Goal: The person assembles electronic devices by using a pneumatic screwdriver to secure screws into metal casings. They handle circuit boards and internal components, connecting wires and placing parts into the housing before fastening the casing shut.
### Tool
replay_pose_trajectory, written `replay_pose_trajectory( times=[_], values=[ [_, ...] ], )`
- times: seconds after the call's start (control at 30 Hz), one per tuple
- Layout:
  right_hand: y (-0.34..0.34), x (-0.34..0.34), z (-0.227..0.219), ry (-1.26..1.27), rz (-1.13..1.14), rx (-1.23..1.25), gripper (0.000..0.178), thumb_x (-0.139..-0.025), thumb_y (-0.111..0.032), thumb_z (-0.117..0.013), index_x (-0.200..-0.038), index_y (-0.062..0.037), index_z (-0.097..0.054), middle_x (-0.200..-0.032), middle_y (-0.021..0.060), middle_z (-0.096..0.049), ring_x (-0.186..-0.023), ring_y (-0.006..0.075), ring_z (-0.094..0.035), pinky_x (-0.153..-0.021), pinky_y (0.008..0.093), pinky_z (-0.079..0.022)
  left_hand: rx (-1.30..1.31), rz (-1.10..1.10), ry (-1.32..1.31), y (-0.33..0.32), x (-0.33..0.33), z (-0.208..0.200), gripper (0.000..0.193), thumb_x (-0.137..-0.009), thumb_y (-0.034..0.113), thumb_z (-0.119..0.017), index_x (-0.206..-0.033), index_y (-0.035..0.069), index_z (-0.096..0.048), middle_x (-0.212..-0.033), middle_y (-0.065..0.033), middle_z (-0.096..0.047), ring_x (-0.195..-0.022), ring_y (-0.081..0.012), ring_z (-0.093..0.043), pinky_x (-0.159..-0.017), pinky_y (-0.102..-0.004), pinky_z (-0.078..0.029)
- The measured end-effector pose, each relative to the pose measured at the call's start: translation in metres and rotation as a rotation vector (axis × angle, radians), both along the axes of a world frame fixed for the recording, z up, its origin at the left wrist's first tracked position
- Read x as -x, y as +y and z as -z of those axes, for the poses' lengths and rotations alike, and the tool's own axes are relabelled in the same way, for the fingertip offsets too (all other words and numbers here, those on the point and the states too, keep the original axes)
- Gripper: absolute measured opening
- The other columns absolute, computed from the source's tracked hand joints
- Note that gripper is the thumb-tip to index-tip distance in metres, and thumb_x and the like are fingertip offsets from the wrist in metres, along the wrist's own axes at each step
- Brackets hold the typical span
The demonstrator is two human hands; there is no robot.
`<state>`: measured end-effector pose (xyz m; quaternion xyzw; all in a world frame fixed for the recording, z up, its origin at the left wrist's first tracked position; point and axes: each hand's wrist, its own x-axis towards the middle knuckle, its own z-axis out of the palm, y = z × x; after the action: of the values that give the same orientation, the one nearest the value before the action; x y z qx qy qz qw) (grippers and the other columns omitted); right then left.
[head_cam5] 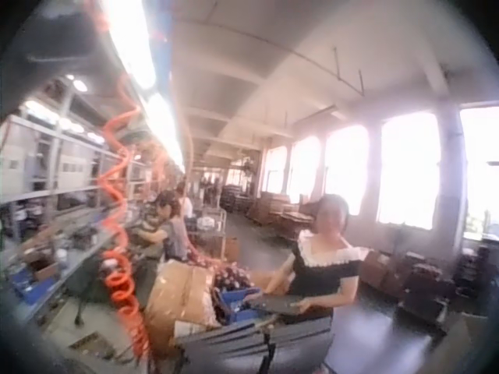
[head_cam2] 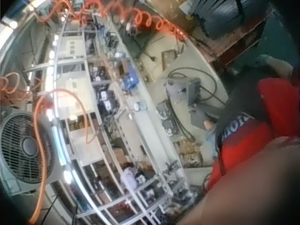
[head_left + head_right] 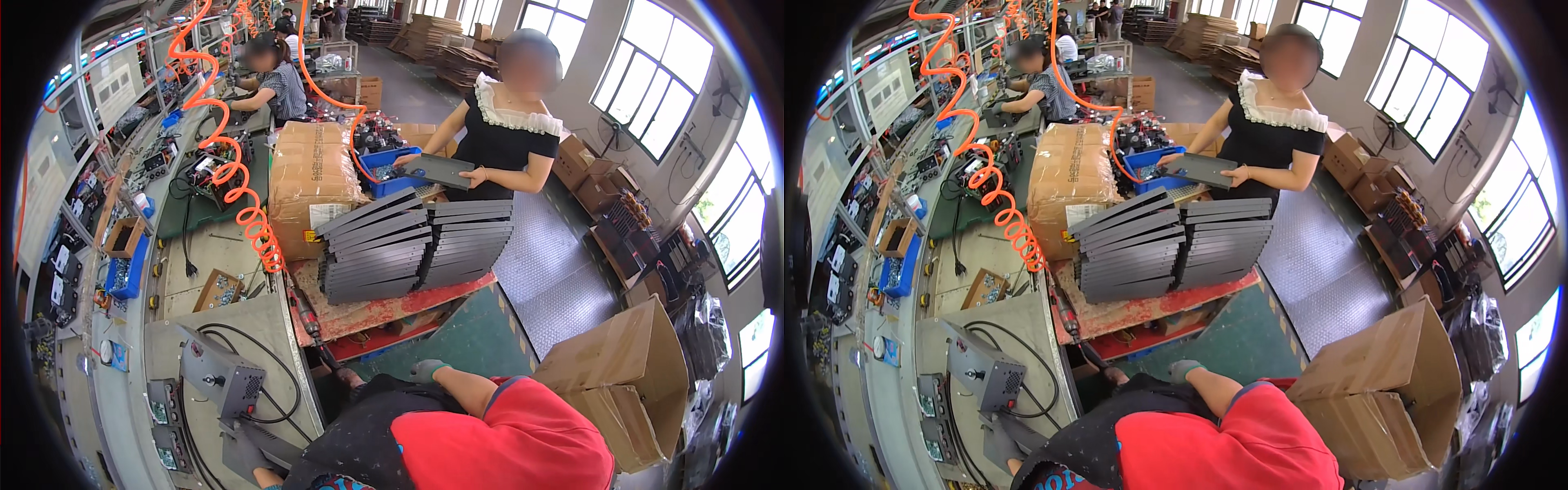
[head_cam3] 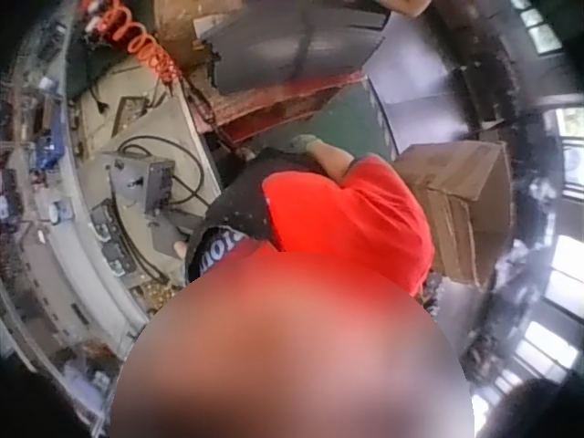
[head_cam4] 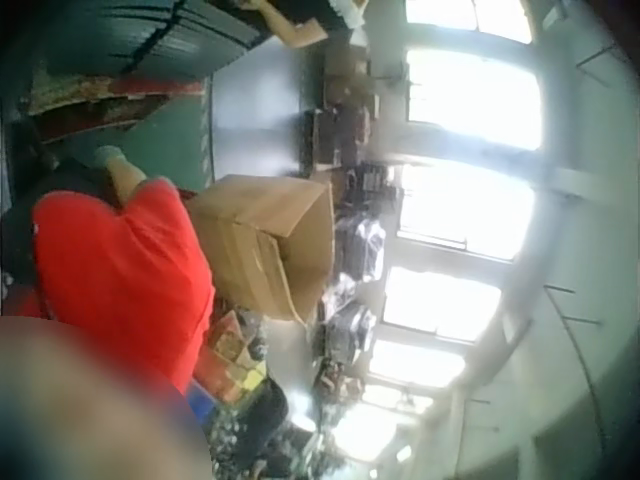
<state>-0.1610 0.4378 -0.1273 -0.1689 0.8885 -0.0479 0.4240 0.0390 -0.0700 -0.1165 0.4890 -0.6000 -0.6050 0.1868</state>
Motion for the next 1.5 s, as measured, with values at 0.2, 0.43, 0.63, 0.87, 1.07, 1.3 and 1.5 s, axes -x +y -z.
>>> replay_pose_trajectory(
  times=[0.2, 0.43, 0.63, 0.87, 1.07, 1.3, 1.5],
  values=[
    [0.016, -0.001, 0.017, 0.01, 0.002, -0.014, 0.049, -0.085, -0.049, -0.047, -0.117, -0.0135, -0.058, -0.119, 0.0145, -0.058, -0.11, 0.0337, -0.055, -0.091, 0.0433, -0.044, 0.087, 0.007, -0.047, 0.002, 0.0, 0.0, 0.059, -0.088, 0.032, -0.055, -0.132, -0.005, -0.041, -0.122, -0.0208, -0.054, -0.103, -0.0289, -0.056, -0.087, -0.0346, -0.046],
    [0.01, 0.001, 0.015, 0.011, -0.014, -0.02, 0.046, -0.084, -0.047, -0.048, -0.117, -0.0156, -0.058, -0.118, 0.0153, -0.058, -0.109, 0.0341, -0.055, -0.091, 0.0431, -0.043, 0.057, -0.002, -0.035, -0.012, -0.003, 0.036, 0.06, -0.088, 0.032, -0.056, -0.132, -0.005, -0.041, -0.124, -0.021, -0.053, -0.104, -0.0291, -0.056, -0.088, -0.0348, -0.046],
    [0.001, 0.005, 0.007, 0.022, 0.006, 0.012, 0.048, -0.083, -0.048, -0.049, -0.116, -0.0146, -0.059, -0.118, 0.0161, -0.059, -0.109, 0.0341, -0.056, -0.091, 0.043, -0.043, -0.002, 0.013, 0.061, 0.004, 0.0, 0.01, 0.06, -0.088, 0.032, -0.056, -0.132, -0.004, -0.041, -0.123, -0.0206, -0.053, -0.102, -0.0289, -0.056, -0.085, -0.0345, -0.047],
    [0.005, 0.013, 0.005, -0.005, -0.016, 0.014, 0.054, -0.08, -0.05, -0.052, -0.119, -0.0125, -0.059, -0.121, 0.0183, -0.057, -0.114, 0.034, -0.053, -0.095, 0.0401, -0.041, 0.101, -0.069, -0.128, 0.001, 0.001, 0.039, 0.06, -0.087, 0.051, -0.053, -0.114, -0.002, -0.058, -0.097, -0.0109, -0.062, -0.084, -0.0196, -0.059, -0.075, -0.0324, -0.047],
    [-0.005, 0.009, -0.022, -0.001, -0.042, -0.031, 0.049, -0.08, -0.041, -0.052, -0.118, -0.011, -0.059, -0.124, 0.0165, -0.055, -0.116, 0.0318, -0.052, -0.097, 0.0393, -0.041, 0.064, -0.036, -0.029, 0.022, 0.004, -0.016, 0.055, -0.085, 0.038, -0.056, -0.121, -0.003, -0.053, -0.113, -0.0171, -0.059, -0.1, -0.0287, -0.057, -0.085, -0.036, -0.045],
    [-0.014, 0.011, -0.027, -0.033, 0.001, -0.019, 0.055, -0.078, -0.047, -0.052, -0.121, -0.0127, -0.058, -0.126, 0.0159, -0.054, -0.119, 0.0316, -0.05, -0.099, 0.0384, -0.039, 0.175, 0.005, -0.068, 0.017, -0.002, -0.01, 0.056, -0.086, 0.036, -0.055, -0.126, -0.003, -0.05, -0.12, -0.0193, -0.057, -0.104, -0.0302, -0.057, -0.087, -0.0367, -0.045],
    [-0.015, 0.011, -0.034, 0.021, -0.044, -0.028, 0.048, -0.08, -0.041, -0.051, -0.116, -0.0103, -0.061, -0.122, 0.0163, -0.056, -0.114, 0.0319, -0.053, -0.095, 0.0394, -0.042, 0.146, -0.002, -0.039, 0.023, 0.001, -0.022, 0.054, -0.087, 0.033, -0.054, -0.126, -0.003, -0.049, -0.12, -0.0196, -0.056, -0.103, -0.03, -0.057, -0.087, -0.0367, -0.045]
  ],
)
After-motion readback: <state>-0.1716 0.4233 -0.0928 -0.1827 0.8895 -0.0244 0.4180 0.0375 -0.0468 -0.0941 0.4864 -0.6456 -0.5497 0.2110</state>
